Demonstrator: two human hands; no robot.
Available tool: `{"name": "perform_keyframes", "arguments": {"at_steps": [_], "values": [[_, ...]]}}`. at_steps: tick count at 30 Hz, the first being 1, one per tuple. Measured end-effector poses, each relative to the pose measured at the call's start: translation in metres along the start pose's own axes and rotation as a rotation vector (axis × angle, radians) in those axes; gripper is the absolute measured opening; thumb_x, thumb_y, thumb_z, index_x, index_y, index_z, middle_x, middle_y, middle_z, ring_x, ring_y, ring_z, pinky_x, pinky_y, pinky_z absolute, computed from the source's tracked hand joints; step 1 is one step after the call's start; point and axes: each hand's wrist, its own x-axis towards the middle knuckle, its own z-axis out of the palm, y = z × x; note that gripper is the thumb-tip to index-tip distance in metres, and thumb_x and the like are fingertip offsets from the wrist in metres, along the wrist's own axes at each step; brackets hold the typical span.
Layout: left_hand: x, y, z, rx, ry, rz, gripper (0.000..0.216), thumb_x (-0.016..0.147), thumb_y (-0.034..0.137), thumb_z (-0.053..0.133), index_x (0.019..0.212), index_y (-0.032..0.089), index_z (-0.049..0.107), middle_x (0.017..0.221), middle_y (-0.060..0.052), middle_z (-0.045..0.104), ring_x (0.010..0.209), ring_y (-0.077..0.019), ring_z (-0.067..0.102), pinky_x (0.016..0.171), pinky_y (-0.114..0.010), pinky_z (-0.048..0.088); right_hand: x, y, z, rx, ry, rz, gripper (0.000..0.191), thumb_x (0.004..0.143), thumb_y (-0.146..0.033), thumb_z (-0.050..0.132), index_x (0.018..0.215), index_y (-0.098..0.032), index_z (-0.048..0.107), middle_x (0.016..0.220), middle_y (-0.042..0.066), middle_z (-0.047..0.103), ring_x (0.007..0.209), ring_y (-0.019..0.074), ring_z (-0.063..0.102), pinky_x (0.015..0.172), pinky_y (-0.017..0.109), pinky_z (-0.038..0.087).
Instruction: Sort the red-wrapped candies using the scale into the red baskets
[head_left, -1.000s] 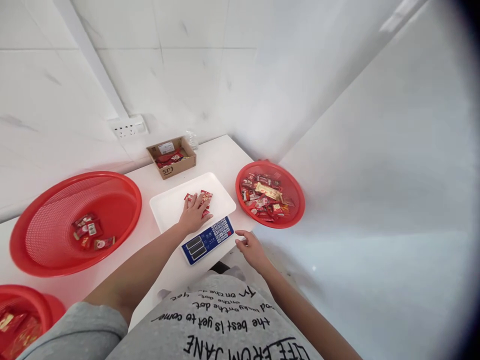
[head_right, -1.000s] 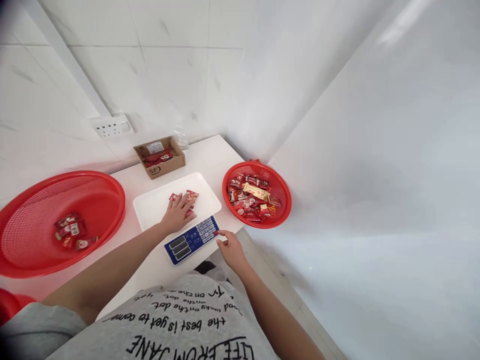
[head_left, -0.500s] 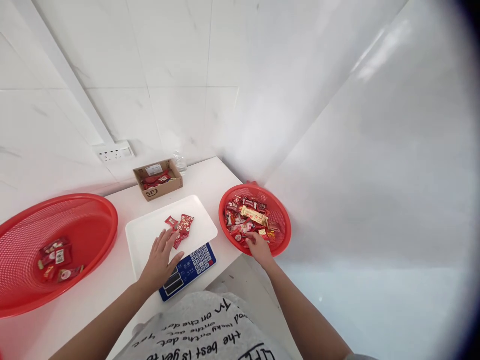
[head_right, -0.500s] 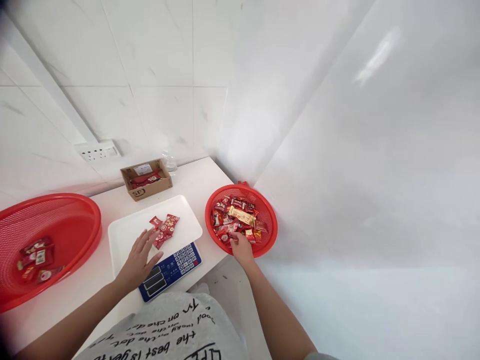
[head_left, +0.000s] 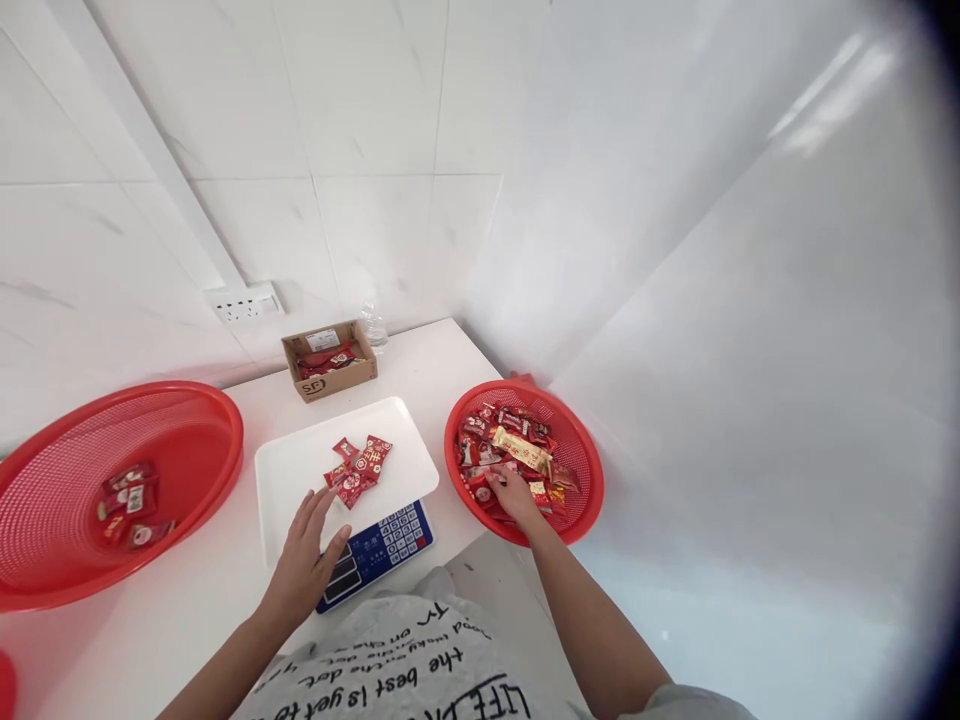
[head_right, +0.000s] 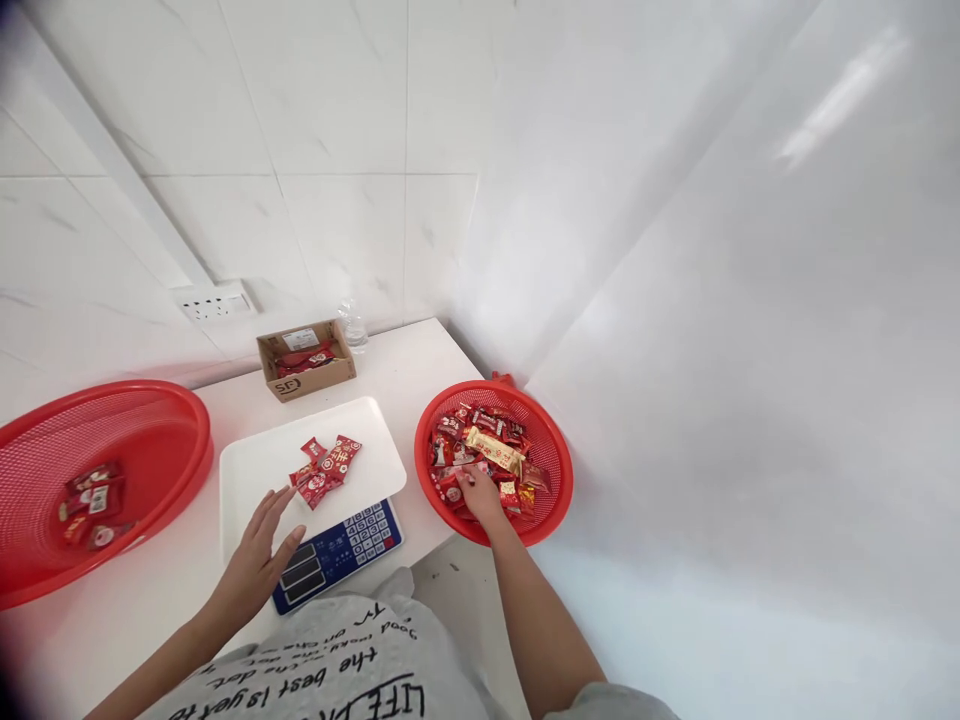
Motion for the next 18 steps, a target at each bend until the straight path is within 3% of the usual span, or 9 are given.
{"name": "perform_keyframes", "arguments": {"at_steps": [6,11,18], "values": [[0.006,0.006,-0.011,-0.076,-0.003,-0.022,0.046,0.087,0.039,0.039,0.131,0.025,0.035,0.135,-0.007,0.043,0.131,-0.0242,0.027,0.104,-0.049,0.031,-0.012,-0.004,-0.019,0.073,0.076,0.022,0.037,0.076,-0.038,0.046,0.104,-0.020,0.063,0.112,0.007,0.062,0.106,0.0220,0.055,0.092,0.039,0.040],[0.018,0.033,-0.007,-0.252,-0.074,-0.075,0.040,0.084,0.040,0.042,0.120,0.023,0.047,0.128,-0.007,0.050,0.122,-0.0228,0.041,0.103,-0.045,0.032,-0.036,-0.028,-0.027,0.293,0.174,0.011,0.040,0.072,-0.043,0.053,0.104,-0.021,0.064,0.114,0.007,0.061,0.103,0.0233,0.056,0.089,0.040,0.043],[0.033,0.078,-0.006,-0.713,-0.414,-0.295,0.045,0.079,0.044,0.047,0.116,0.018,0.050,0.109,-0.009,0.061,0.100,-0.0194,0.056,0.088,-0.035,0.044,-0.078,-0.080,-0.006,0.630,-0.075,0.031,0.040,0.067,-0.046,0.062,0.099,-0.021,0.066,0.102,0.005,0.064,0.077,0.0167,0.059,0.075,0.035,0.050]]}}
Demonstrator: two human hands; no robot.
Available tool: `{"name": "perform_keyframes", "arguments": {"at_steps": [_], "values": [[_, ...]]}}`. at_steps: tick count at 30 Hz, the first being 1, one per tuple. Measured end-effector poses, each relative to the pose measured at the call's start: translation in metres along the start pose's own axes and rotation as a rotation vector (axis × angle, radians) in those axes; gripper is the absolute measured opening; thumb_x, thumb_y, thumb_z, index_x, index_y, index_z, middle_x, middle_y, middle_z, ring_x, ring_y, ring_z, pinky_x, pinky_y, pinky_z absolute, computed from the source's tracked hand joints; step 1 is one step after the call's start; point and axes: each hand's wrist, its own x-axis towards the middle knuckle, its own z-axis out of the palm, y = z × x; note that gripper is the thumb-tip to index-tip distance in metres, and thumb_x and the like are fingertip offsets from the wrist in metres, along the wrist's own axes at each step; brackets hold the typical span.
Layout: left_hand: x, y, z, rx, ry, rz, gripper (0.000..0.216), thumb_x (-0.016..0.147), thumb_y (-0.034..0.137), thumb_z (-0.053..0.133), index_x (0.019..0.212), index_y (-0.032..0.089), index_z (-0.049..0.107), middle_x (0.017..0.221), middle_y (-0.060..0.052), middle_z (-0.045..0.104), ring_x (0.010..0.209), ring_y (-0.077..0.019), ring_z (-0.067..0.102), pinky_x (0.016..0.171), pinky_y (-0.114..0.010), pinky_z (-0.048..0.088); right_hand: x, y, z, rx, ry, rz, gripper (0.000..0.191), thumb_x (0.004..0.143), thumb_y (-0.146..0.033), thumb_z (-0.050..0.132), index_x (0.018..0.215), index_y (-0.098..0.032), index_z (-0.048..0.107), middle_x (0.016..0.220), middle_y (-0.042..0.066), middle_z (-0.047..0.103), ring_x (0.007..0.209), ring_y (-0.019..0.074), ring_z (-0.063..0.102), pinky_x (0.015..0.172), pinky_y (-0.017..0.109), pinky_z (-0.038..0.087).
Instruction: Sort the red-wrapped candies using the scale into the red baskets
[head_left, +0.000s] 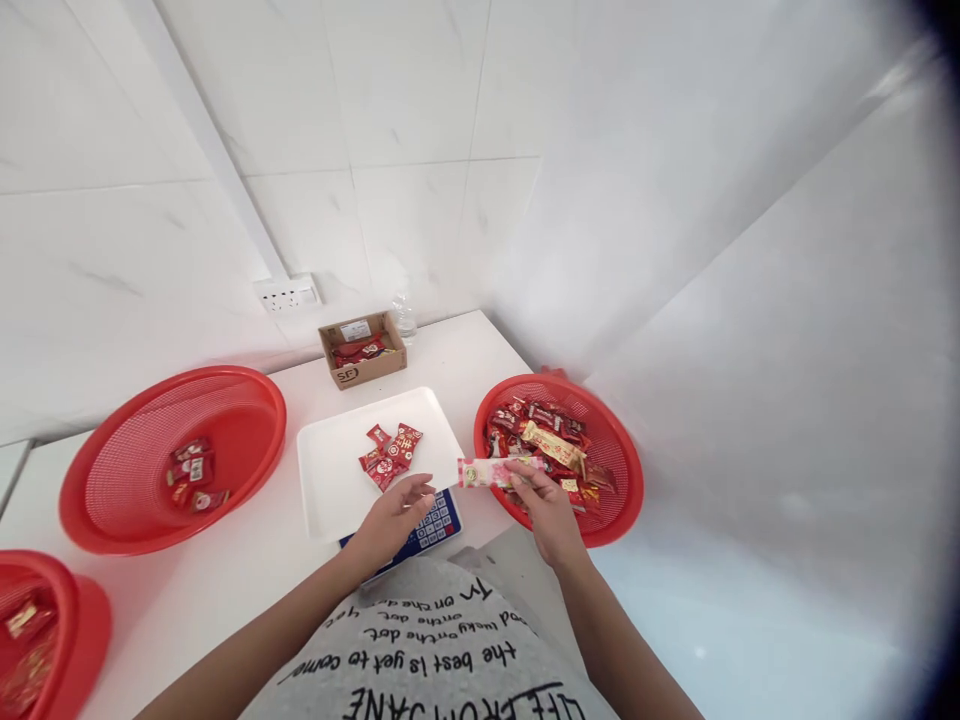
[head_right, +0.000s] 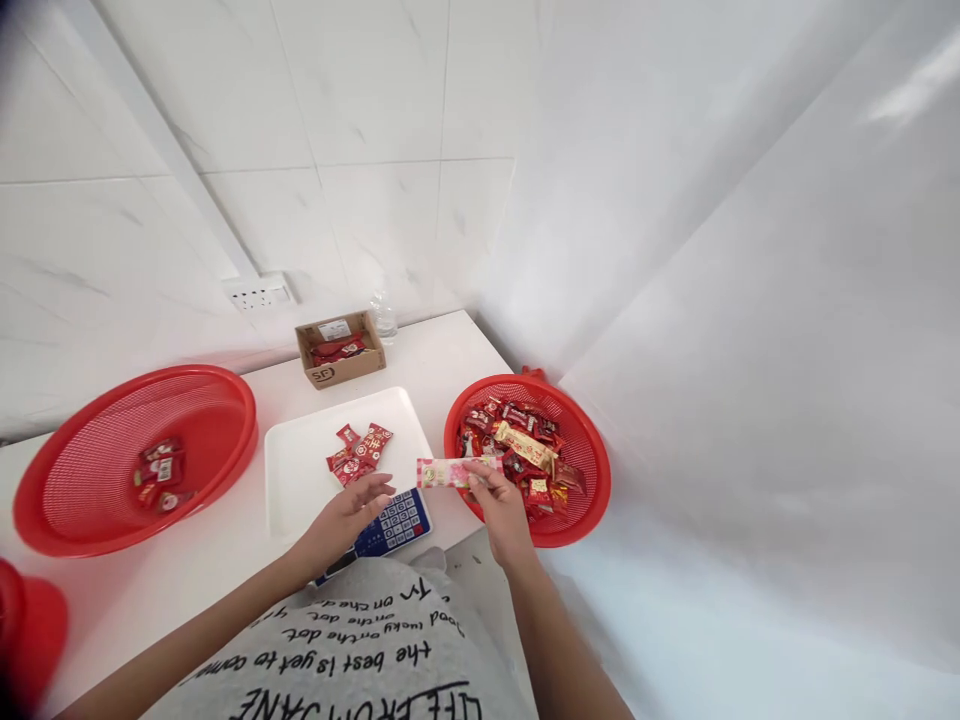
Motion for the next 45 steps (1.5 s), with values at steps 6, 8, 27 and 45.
{"name": "perform_keyframes", "arguments": {"at_steps": [6,8,27,45], "values": [[-0.007,0.000,0.004,-0.215,-0.141,-0.154,0.039,0.071,0.051,0.056,0.087,0.016,0.059,0.076,-0.001,0.062,0.071,-0.0141,0.055,0.069,-0.027,0.043,-0.025,0.006,0.038,-0.065,-0.253,0.025,0.040,0.067,-0.044,0.063,0.101,-0.024,0.065,0.099,0.004,0.064,0.071,0.0153,0.057,0.069,0.033,0.050],[-0.012,-0.006,0.003,-0.244,-0.129,-0.170,0.035,0.070,0.050,0.058,0.079,0.016,0.058,0.068,0.001,0.058,0.065,-0.0125,0.052,0.066,-0.025,0.040,-0.030,0.009,0.043,-0.094,-0.274,0.048,0.048,0.066,-0.044,0.062,0.110,-0.025,0.059,0.100,0.004,0.062,0.069,0.0147,0.057,0.066,0.032,0.050],[-0.030,-0.017,-0.007,-0.247,-0.146,-0.242,0.039,0.072,0.052,0.056,0.087,0.016,0.059,0.077,0.000,0.059,0.071,-0.0147,0.051,0.069,-0.026,0.039,-0.048,0.012,0.037,-0.077,-0.504,0.297,0.043,0.070,-0.059,0.054,0.070,-0.017,0.056,0.060,-0.001,0.057,0.054,0.0111,0.050,0.054,0.023,0.036],[-0.026,-0.019,-0.004,-0.390,-0.124,-0.276,0.046,0.070,0.062,0.052,0.071,0.016,0.050,0.063,0.003,0.050,0.060,-0.0115,0.043,0.059,-0.023,0.031,-0.043,0.008,0.042,-0.224,-0.480,0.154,0.045,0.070,-0.063,0.050,0.065,-0.018,0.048,0.051,-0.003,0.050,0.048,0.0096,0.043,0.047,0.022,0.032]]}}
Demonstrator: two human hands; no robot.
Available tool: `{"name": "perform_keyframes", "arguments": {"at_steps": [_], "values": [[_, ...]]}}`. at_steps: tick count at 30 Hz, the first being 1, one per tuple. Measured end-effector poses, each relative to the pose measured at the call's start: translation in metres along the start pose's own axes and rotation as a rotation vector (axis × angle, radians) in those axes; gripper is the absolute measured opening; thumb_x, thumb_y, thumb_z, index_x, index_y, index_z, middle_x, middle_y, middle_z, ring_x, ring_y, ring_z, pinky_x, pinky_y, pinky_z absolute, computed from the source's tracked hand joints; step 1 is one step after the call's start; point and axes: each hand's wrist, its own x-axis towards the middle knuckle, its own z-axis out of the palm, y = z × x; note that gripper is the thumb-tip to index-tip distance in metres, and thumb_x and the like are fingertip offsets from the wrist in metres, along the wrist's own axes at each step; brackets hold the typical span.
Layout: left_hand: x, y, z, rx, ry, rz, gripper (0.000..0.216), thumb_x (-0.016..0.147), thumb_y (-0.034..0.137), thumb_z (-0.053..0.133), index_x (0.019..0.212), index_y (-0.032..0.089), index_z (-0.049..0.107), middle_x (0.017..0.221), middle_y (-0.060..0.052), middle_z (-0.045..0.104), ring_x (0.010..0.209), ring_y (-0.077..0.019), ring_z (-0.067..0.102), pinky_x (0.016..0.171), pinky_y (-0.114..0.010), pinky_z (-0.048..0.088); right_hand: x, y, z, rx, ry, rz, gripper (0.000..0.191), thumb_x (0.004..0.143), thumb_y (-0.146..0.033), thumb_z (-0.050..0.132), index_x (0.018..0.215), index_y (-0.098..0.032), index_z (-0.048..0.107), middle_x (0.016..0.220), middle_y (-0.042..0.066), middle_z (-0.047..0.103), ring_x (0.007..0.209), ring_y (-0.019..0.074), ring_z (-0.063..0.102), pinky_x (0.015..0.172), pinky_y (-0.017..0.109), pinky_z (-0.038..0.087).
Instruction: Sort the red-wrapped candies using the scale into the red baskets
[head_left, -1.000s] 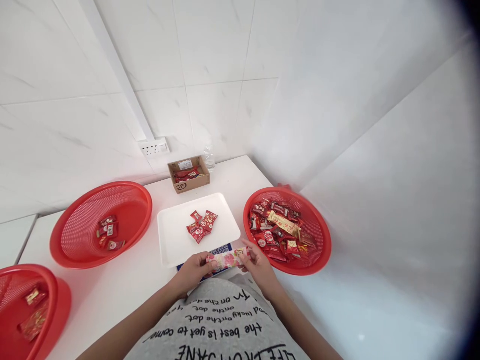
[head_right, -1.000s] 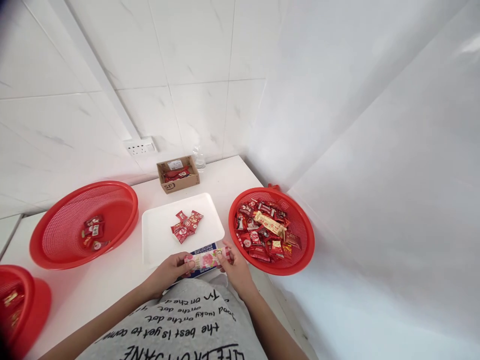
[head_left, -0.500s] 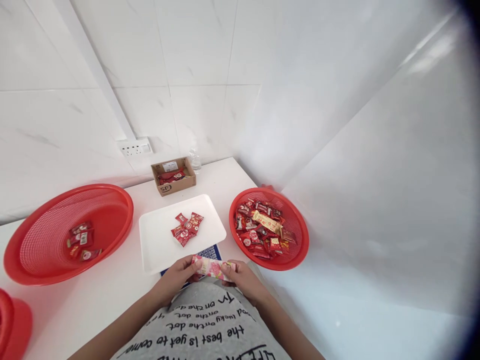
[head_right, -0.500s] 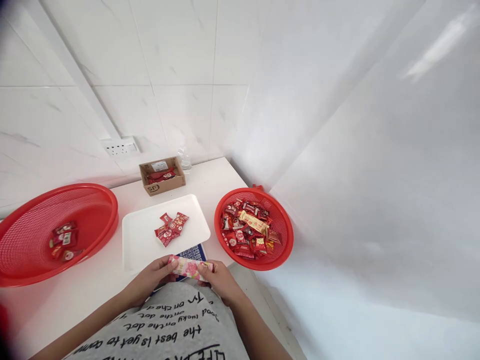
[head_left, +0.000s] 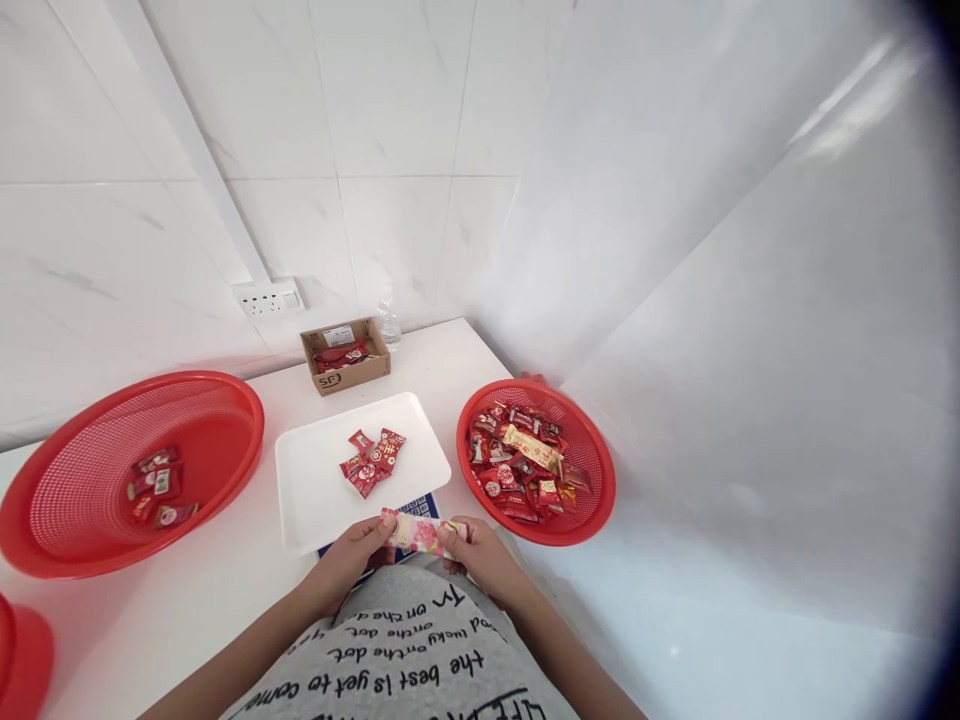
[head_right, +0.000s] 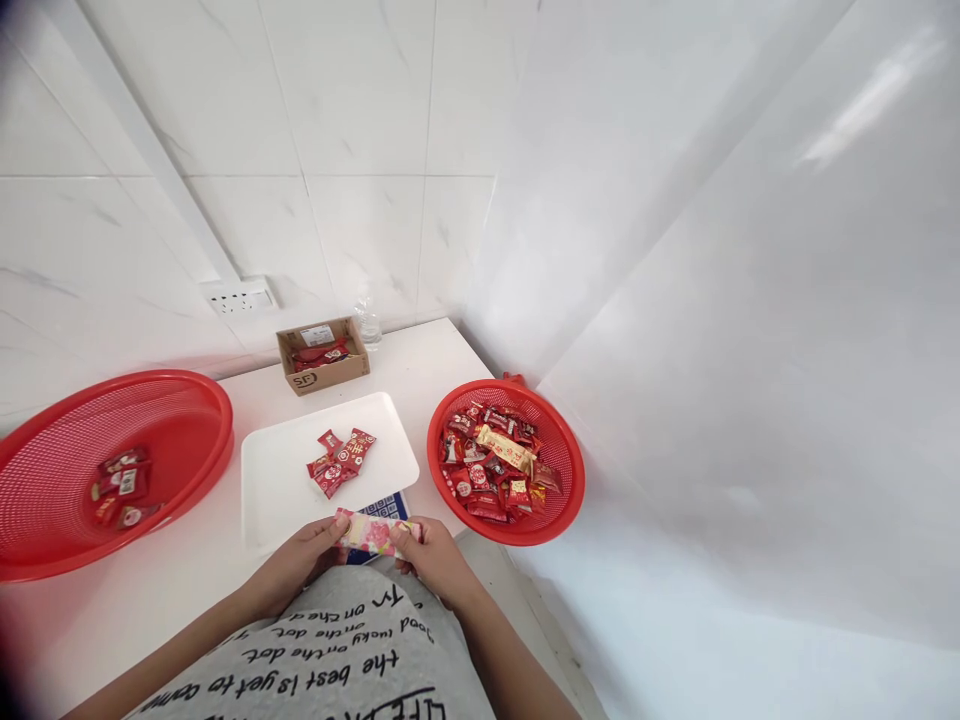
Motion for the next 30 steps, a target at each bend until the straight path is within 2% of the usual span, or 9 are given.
{"name": "perform_keyframes", "arguments": {"at_steps": [5,9,13,16,19,22,27,30], "values": [[-0.003,0.002,0.002,0.126,0.023,0.012,0.048,0.071,0.065,0.047,0.064,0.017,0.047,0.058,0.004,0.046,0.056,-0.0110,0.038,0.054,-0.023,0.028,0.000,0.003,-0.002,-0.010,0.033,0.011,0.043,0.070,-0.061,0.052,0.065,-0.018,0.048,0.051,-0.003,0.050,0.047,0.0096,0.044,0.046,0.022,0.032],[-0.002,0.001,0.001,0.157,0.027,0.062,0.048,0.074,0.062,0.044,0.057,0.017,0.045,0.054,0.004,0.044,0.054,-0.0104,0.036,0.055,-0.023,0.028,0.001,0.005,-0.020,0.031,0.141,0.018,0.044,0.068,-0.061,0.054,0.067,-0.017,0.050,0.051,-0.004,0.049,0.046,0.0092,0.044,0.044,0.021,0.031],[-0.002,-0.002,-0.002,0.139,0.059,0.029,0.045,0.074,0.060,0.046,0.057,0.018,0.045,0.054,0.004,0.047,0.054,-0.0109,0.038,0.055,-0.023,0.029,0.001,0.008,-0.061,-0.050,0.399,-0.004,0.046,0.070,-0.061,0.050,0.075,-0.016,0.056,0.059,0.001,0.057,0.055,0.0138,0.052,0.049,0.024,0.037],[-0.002,-0.003,-0.003,0.113,0.067,0.000,0.042,0.072,0.058,0.050,0.060,0.018,0.046,0.056,0.004,0.048,0.055,-0.0108,0.040,0.055,-0.022,0.029,-0.002,0.014,-0.096,-0.318,0.653,0.040,0.045,0.072,-0.059,0.046,0.079,-0.016,0.061,0.068,0.005,0.064,0.067,0.0191,0.058,0.059,0.027,0.041],[-0.002,-0.004,-0.002,0.120,0.065,-0.007,0.040,0.071,0.057,0.052,0.063,0.018,0.047,0.058,0.004,0.050,0.056,-0.0106,0.041,0.056,-0.022,0.030,-0.002,0.023,-0.119,-0.517,0.801,0.125,0.046,0.072,-0.057,0.046,0.090,-0.017,0.064,0.084,0.010,0.067,0.079,0.0228,0.060,0.066,0.029,0.042],[0.000,-0.006,-0.002,0.141,0.064,0.008,0.039,0.071,0.056,0.052,0.064,0.018,0.048,0.061,0.004,0.051,0.057,-0.0107,0.042,0.057,-0.022,0.031,0.000,0.031,-0.129,-0.571,0.821,0.173,0.046,0.074,-0.055,0.044,0.094,-0.018,0.063,0.091,0.011,0.067,0.084,0.0239,0.060,0.068,0.030,0.043],[0.000,-0.007,-0.002,0.178,0.066,0.020,0.038,0.071,0.055,0.052,0.067,0.018,0.048,0.062,0.004,0.052,0.057,-0.0110,0.043,0.058,-0.023,0.031,0.005,0.035,-0.132,-0.566,0.791,0.163,0.044,0.075,-0.056,0.042,0.082,-0.018,0.064,0.082,0.010,0.068,0.080,0.0243,0.061,0.067,0.031,0.043],[-0.001,-0.006,-0.002,0.194,0.074,0.006,0.038,0.070,0.056,0.053,0.067,0.018,0.048,0.063,0.004,0.052,0.058,-0.0111,0.043,0.057,-0.023,0.031,0.009,0.037,-0.132,-0.414,0.758,0.165,0.046,0.074,-0.058,0.044,0.079,-0.017,0.064,0.078,0.011,0.069,0.076,0.0249,0.061,0.065,0.032,0.045]]}}
